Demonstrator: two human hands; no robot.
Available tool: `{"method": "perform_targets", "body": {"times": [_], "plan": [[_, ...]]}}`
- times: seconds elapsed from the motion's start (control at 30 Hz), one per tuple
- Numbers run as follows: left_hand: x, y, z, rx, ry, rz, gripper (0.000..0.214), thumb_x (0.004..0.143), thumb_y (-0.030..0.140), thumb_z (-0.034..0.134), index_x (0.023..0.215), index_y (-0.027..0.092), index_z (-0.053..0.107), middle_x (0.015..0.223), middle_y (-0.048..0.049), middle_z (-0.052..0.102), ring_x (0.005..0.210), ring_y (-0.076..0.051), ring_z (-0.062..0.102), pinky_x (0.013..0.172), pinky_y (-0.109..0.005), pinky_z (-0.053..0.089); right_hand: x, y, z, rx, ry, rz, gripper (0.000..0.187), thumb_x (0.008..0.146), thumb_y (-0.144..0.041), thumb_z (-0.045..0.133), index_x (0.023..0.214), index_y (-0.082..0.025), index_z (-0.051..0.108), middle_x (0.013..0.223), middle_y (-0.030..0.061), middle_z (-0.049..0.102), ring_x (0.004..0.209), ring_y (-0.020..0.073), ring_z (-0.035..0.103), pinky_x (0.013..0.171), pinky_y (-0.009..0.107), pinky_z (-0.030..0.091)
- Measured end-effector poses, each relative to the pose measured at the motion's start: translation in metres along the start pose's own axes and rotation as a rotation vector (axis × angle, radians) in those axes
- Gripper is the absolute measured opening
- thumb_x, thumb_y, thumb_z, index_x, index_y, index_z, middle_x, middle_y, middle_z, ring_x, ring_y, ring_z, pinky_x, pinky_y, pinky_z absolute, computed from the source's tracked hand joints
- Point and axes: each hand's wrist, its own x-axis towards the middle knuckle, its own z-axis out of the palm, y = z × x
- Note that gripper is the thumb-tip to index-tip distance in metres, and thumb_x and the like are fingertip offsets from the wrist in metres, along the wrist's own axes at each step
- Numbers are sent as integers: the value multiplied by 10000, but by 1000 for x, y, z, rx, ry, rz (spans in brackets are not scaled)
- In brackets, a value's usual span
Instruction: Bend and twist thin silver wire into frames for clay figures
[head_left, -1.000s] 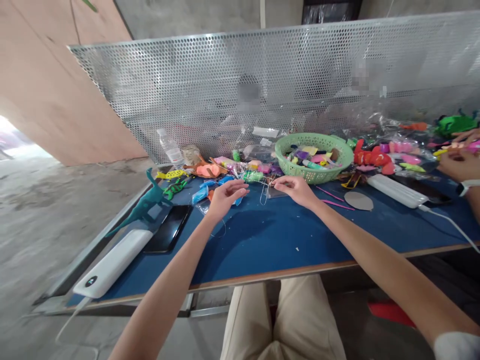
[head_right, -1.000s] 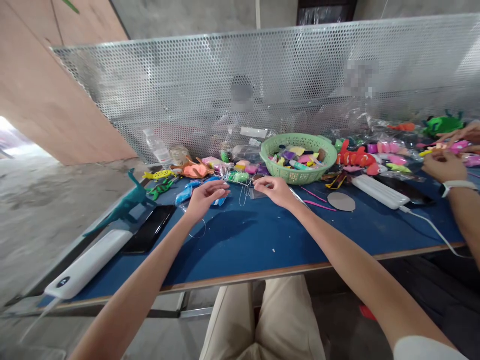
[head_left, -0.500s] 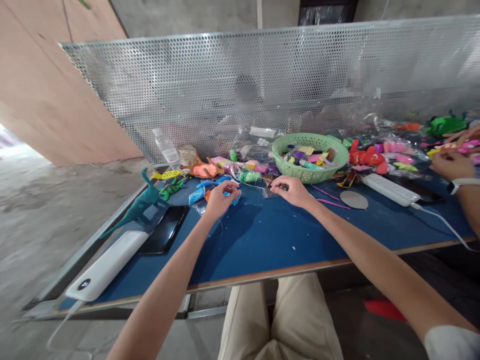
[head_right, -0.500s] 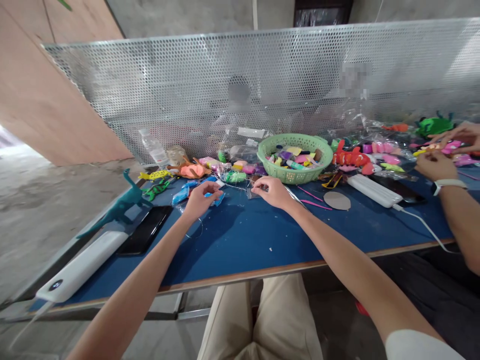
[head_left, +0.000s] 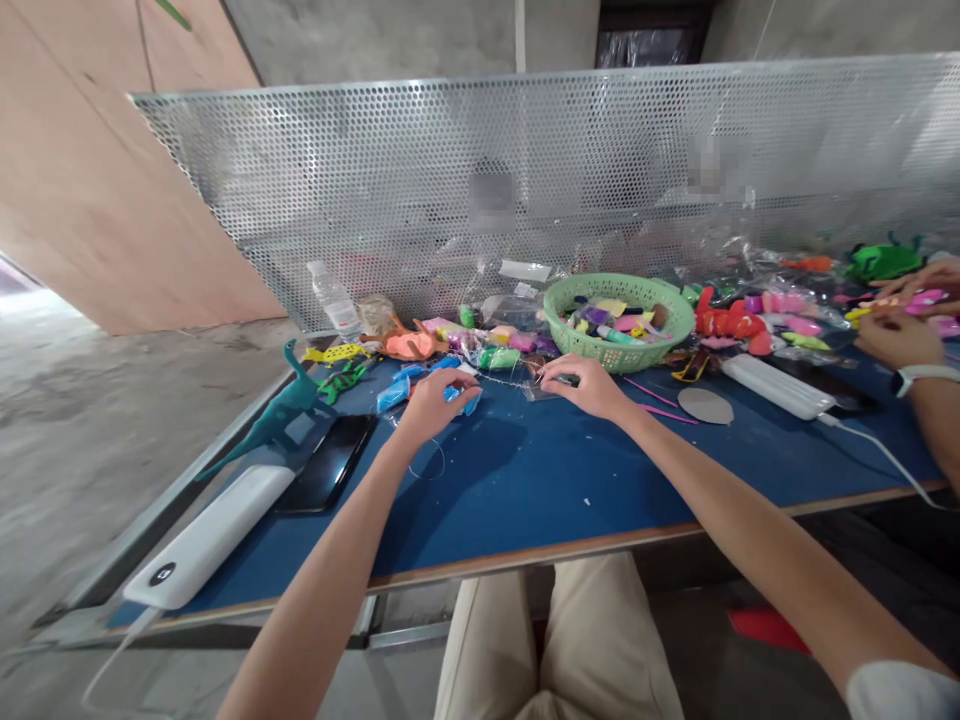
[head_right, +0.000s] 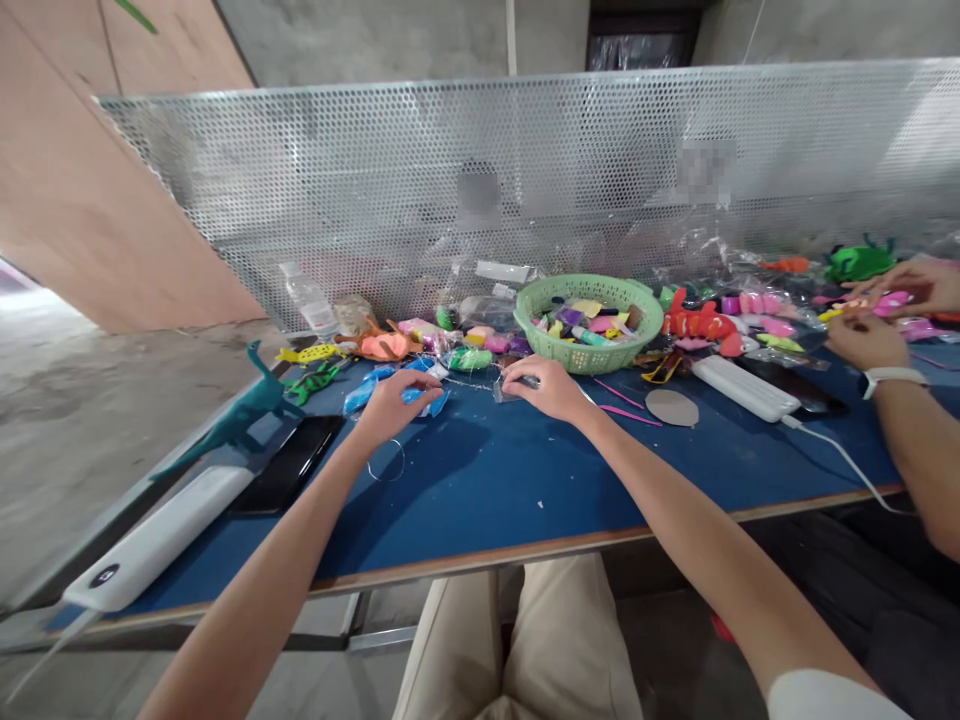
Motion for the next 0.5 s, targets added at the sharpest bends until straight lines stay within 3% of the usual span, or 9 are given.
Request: {"method": "perform_targets", "body": {"times": [0.2,0.37,0.5], "plan": [[-1,5,-3,138,-26,78,411,1015,439,471,764,198,690,706,-19,683,671,-148,617,673,-262,449,0,2,-3,-31,-63,-28,121,894,-365,720,868,-270,790,1037,37,774,1038,245,688,974,422,523],[-2,15,0,479,83,141,413,995,442,505,695,208,665,655,-46,673,651,-190,615,699,-310,418,0,0,2,-38,-54,19,159,883,-407,722,854,-268,793,989,38,784,984,249,705,936,420,539],[-2,22,3,553,143,111,416,999,435,510,680,209,653,615,-33,651,587,-183,589,661,-311,378,1,-6,3,-51,-44,59,192,879,-435,720,844,-263,798,956,37,789,931,243,717,906,411,545]]}}
